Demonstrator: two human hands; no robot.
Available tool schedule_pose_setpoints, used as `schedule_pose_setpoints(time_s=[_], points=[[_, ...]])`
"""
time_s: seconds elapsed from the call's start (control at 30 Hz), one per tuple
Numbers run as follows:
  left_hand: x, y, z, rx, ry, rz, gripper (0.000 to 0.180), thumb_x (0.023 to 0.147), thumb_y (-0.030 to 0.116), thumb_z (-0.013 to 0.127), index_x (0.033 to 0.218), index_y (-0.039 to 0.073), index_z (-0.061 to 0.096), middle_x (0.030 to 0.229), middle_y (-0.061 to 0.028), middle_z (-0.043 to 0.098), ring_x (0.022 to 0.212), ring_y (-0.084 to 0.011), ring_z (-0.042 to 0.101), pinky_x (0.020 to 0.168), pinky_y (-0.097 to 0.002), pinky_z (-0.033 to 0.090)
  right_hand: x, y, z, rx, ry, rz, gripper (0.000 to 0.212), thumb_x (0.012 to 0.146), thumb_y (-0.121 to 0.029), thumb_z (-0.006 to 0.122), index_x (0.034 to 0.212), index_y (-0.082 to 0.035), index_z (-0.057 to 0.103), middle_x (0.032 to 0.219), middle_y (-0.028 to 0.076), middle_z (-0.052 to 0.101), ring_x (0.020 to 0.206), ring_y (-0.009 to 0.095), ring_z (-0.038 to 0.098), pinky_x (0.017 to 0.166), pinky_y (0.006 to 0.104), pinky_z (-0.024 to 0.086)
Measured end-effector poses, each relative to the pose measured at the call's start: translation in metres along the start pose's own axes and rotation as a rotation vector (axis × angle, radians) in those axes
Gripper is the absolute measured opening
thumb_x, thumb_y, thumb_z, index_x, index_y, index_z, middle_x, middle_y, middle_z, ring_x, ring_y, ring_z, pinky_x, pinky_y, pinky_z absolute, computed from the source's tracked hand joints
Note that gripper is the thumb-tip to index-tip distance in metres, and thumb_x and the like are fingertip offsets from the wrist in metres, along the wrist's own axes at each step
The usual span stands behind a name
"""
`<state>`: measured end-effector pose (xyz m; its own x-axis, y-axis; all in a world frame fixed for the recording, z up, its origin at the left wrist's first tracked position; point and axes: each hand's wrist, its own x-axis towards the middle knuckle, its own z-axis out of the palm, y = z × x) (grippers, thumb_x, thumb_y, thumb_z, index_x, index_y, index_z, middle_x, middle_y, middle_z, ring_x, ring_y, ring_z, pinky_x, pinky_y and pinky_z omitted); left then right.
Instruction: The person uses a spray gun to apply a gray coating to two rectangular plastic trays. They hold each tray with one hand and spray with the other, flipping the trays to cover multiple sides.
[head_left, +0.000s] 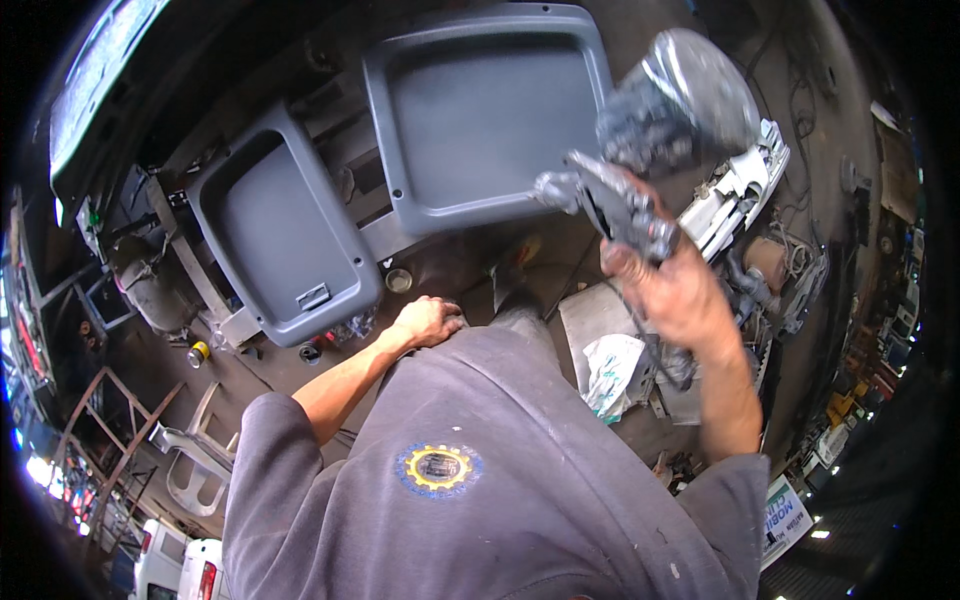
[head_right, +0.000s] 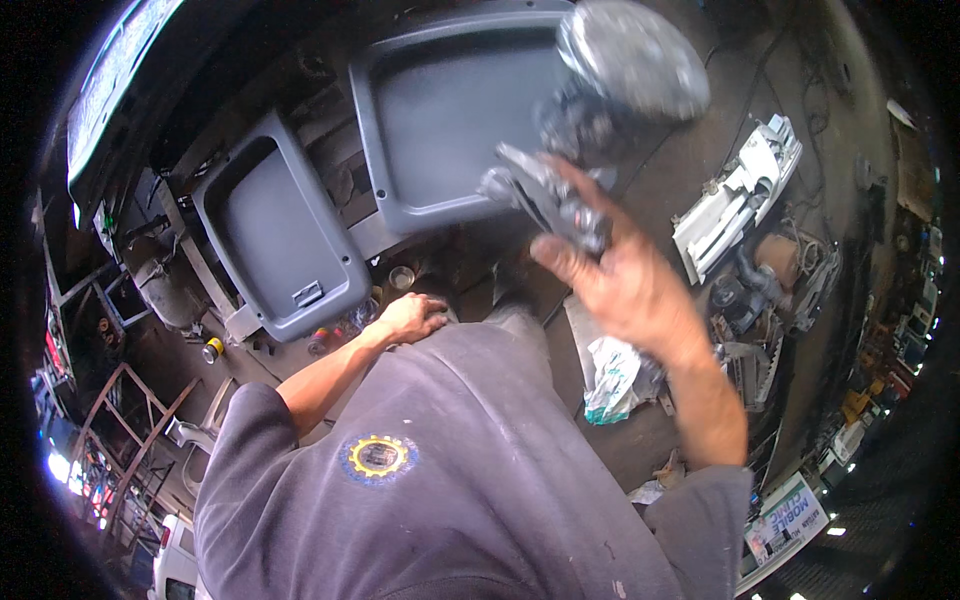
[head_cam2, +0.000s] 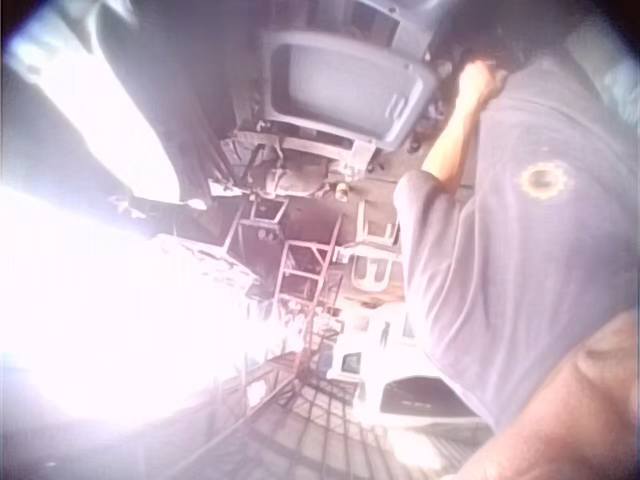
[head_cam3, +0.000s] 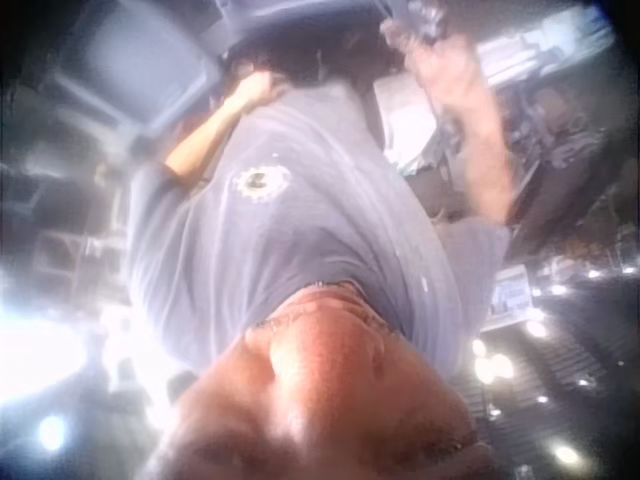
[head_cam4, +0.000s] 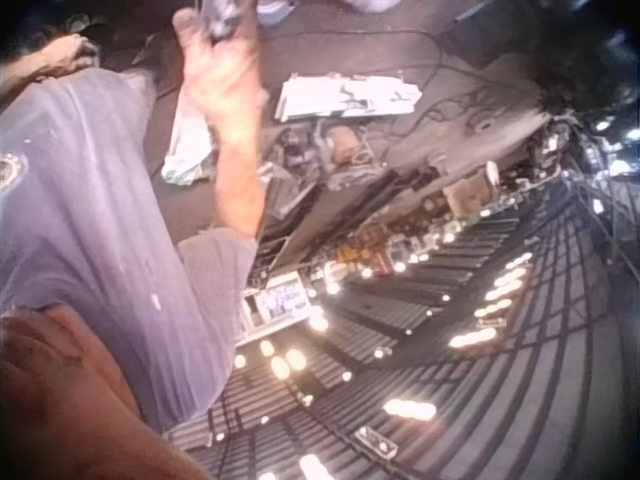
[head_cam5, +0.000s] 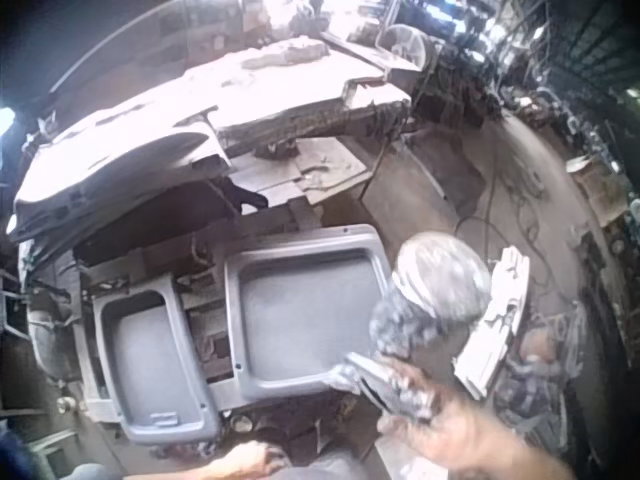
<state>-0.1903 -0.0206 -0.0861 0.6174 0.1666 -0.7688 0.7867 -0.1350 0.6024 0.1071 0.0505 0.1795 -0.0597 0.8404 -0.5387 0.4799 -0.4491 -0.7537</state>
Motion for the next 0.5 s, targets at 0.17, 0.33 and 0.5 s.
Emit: schedule_pose_setpoints(time_s=[0.17, 0.33, 0.5], points=[[0.001, -0.014, 0.022, -0.069, 0.171, 0.062, 0.04, 0.089, 0.038, 0.058, 0.121, 0.014, 0.066, 0.118, -0.0162, 0.065, 0.112, -0.0361, 0.059, 0.095, -0.0453, 0.049, 0.045, -0.012, -0.035, 0.027, -0.197, 0.225, 0.054, 0.09, -0.047, 0.064, 0.126, -0.008, 0.056, 0.076, -0.001, 0.054, 0.046, 0.005, 0.044, 0.041, 0.0226, 0.039], [-0.005, -0.013, 0.025, -0.078, 0.218, 0.076, 0.041, 0.089, 0.039, 0.058, 0.122, 0.015, 0.065, 0.124, -0.0137, 0.063, 0.115, -0.0353, 0.057, 0.097, -0.0453, 0.047, 0.043, -0.004, -0.062, -0.025, -0.051, 0.3, 0.041, 0.092, -0.042, 0.064, 0.106, -0.004, 0.056, 0.072, 0.0, 0.052, 0.044, 0.006, 0.046, 0.035, 0.0232, 0.037], [-0.006, -0.015, 0.023, -0.111, 0.216, 0.062, 0.041, 0.089, 0.038, 0.058, 0.121, 0.015, 0.065, 0.124, -0.0131, 0.063, 0.115, -0.0349, 0.057, 0.098, -0.0442, 0.047, 0.025, 0.015, -0.101, -0.06, 0.023, 0.369, 0.038, 0.093, -0.043, 0.062, 0.096, -0.007, 0.052, 0.072, -0.001, 0.053, 0.043, 0.004, 0.043, 0.036, 0.0216, 0.035]])
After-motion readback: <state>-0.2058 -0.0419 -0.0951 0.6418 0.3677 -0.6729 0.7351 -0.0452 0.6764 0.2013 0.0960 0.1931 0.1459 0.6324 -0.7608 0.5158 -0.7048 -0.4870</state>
